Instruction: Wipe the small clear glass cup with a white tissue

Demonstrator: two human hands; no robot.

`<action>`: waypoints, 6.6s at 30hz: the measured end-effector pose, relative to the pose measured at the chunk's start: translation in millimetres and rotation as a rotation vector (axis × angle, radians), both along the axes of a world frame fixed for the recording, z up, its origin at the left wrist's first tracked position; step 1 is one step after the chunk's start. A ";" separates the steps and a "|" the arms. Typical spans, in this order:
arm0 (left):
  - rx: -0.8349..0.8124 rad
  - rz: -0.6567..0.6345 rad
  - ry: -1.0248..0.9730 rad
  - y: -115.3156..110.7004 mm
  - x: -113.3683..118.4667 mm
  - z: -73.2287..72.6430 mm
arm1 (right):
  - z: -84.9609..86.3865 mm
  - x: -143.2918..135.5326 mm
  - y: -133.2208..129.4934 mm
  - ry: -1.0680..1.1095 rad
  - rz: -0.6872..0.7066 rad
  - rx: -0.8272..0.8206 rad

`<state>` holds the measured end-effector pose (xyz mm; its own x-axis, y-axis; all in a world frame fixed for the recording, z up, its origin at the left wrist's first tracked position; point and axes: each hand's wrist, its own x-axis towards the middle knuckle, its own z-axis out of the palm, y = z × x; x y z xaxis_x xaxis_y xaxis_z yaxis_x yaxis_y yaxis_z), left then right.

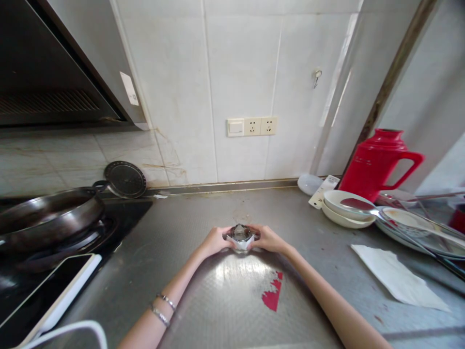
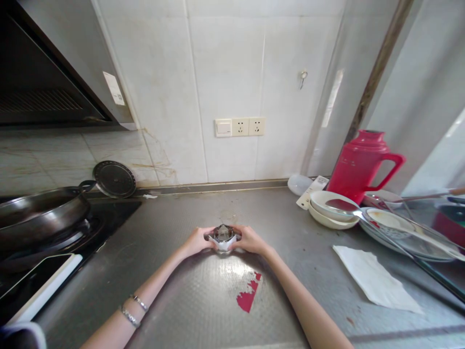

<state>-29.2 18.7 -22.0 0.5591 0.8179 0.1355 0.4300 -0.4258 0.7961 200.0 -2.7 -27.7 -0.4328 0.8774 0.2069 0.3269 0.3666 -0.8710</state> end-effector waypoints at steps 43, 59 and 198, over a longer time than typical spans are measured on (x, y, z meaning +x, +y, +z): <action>0.257 0.117 -0.273 0.8 -17.4 25.9 | 29.4 -3.7 -23.8 0.166 -0.183 0.178; 0.144 0.130 -0.302 -27.3 13.1 24.3 | 19.6 -32.1 -25.5 0.336 -0.302 0.013; -0.970 0.103 -1.197 0.3 1.4 4.2 | 20.9 -61.9 -19.0 -1.005 0.007 0.899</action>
<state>-27.8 19.0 -17.8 0.4524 0.8807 -0.1402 -0.6462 0.4321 0.6291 138.1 -21.7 -6.8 -0.7395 0.6036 0.2982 0.6724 0.6837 0.2835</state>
